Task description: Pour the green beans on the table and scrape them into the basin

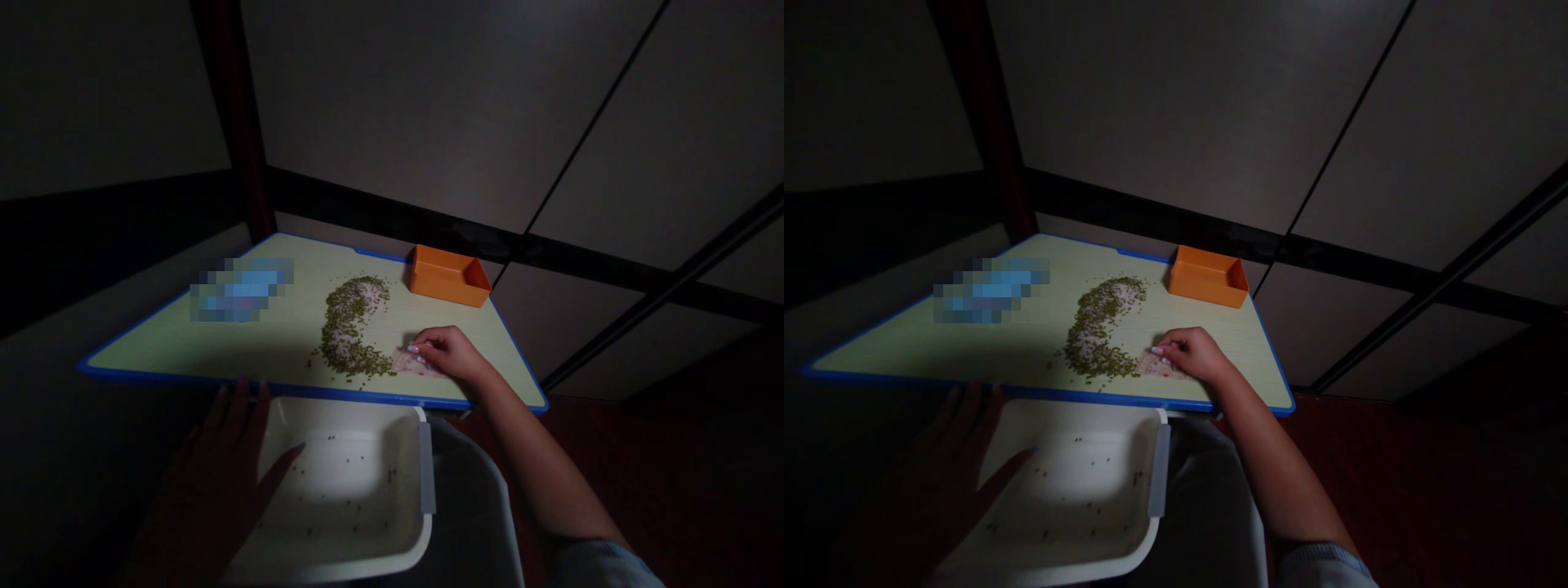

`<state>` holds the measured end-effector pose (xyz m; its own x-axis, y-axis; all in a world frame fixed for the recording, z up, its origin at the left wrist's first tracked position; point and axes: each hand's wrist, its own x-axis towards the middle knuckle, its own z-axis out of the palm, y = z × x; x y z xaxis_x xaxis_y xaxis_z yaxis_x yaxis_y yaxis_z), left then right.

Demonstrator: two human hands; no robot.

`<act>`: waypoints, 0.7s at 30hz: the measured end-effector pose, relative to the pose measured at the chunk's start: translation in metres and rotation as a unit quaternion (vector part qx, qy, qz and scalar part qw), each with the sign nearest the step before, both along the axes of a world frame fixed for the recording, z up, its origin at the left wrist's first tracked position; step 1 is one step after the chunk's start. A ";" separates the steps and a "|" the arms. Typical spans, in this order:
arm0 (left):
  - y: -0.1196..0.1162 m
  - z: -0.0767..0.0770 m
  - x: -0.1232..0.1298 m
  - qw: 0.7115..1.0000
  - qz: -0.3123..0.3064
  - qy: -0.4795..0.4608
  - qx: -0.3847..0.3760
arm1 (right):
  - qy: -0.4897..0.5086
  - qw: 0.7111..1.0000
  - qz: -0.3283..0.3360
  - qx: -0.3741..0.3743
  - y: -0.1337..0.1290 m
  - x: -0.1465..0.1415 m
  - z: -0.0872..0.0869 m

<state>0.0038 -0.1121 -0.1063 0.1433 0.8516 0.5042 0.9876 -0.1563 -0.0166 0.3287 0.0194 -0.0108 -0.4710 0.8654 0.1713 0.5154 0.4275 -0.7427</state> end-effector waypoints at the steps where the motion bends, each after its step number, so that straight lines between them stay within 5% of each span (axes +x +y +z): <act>1: 0.000 0.000 0.000 1.000 -0.001 0.001 0.002 | 0.000 1.000 0.002 -0.001 0.000 0.000 0.000; 21: 0.000 -0.003 -0.001 1.000 0.004 -0.002 -0.015 | -0.006 0.997 0.062 -0.040 -0.001 -0.007 -0.007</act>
